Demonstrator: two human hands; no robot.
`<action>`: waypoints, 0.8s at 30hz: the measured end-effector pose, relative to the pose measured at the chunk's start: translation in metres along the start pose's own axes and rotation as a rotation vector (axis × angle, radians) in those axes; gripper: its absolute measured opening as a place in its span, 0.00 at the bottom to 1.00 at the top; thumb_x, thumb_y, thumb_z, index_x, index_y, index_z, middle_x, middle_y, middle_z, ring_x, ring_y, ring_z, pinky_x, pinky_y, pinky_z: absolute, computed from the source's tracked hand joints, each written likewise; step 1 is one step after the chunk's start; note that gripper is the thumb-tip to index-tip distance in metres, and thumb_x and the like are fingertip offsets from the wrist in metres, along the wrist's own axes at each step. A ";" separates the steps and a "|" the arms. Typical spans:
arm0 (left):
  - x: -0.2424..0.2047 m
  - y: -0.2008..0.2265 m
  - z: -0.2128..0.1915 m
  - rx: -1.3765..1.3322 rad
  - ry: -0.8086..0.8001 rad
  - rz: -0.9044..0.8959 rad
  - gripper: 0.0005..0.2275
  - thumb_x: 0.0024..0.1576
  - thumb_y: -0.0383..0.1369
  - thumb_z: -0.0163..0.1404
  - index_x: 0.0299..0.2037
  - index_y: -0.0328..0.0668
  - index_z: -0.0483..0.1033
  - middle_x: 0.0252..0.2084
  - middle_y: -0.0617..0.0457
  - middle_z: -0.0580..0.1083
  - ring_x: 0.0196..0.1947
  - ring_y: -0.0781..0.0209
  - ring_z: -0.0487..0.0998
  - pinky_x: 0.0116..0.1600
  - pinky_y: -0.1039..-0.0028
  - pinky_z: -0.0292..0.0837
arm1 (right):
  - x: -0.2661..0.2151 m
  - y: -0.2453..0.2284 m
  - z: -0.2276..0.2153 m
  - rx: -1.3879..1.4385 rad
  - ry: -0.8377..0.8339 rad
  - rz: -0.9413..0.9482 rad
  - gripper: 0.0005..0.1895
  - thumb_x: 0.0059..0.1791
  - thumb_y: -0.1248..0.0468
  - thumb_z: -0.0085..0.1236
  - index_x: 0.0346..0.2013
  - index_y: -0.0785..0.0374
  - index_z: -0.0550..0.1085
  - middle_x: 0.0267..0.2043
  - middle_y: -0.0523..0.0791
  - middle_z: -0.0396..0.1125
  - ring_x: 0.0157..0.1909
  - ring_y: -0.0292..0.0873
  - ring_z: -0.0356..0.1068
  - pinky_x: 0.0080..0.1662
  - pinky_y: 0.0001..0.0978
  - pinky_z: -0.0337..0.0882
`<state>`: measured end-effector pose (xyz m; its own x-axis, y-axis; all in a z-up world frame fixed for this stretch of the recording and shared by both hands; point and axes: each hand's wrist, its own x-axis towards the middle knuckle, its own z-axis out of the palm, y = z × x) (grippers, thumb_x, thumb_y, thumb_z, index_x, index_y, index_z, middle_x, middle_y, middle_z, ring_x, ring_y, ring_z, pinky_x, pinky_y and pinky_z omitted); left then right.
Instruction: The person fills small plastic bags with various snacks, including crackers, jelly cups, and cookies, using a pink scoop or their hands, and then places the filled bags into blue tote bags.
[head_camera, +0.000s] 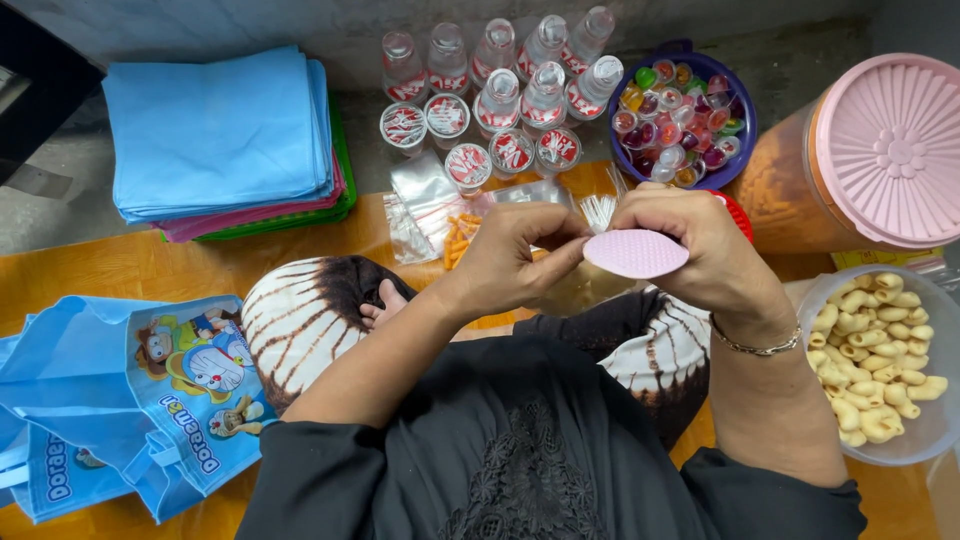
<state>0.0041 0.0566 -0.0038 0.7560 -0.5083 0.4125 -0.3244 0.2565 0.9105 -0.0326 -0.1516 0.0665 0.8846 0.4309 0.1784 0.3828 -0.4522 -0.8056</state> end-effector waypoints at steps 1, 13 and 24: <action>0.001 0.000 -0.001 0.000 0.001 -0.003 0.03 0.60 0.27 0.56 0.37 0.37 0.82 0.25 0.48 0.76 0.28 0.60 0.82 0.35 0.72 0.80 | 0.001 0.007 -0.001 0.002 -0.002 0.001 0.05 0.47 0.63 0.66 0.29 0.61 0.79 0.31 0.44 0.73 0.35 0.44 0.71 0.41 0.34 0.67; -0.011 -0.034 -0.009 -0.188 0.204 -0.078 0.05 0.57 0.25 0.55 0.28 0.40 0.79 0.19 0.56 0.73 0.26 0.76 0.70 0.32 0.81 0.71 | -0.011 0.032 -0.002 0.002 -0.095 0.055 0.06 0.47 0.65 0.61 0.28 0.64 0.74 0.29 0.51 0.69 0.33 0.50 0.70 0.39 0.42 0.67; -0.008 -0.078 -0.008 -0.501 0.275 -0.370 0.05 0.58 0.30 0.59 0.39 0.35 0.81 0.28 0.52 0.78 0.29 0.72 0.80 0.30 0.80 0.80 | -0.018 0.071 0.015 0.139 0.038 0.178 0.07 0.51 0.70 0.59 0.28 0.64 0.75 0.27 0.44 0.68 0.35 0.34 0.65 0.39 0.31 0.65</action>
<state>0.0278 0.0476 -0.0786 0.9051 -0.4250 -0.0064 0.2358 0.4895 0.8395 -0.0251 -0.1796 -0.0025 0.9455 0.3225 0.0453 0.1812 -0.4054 -0.8960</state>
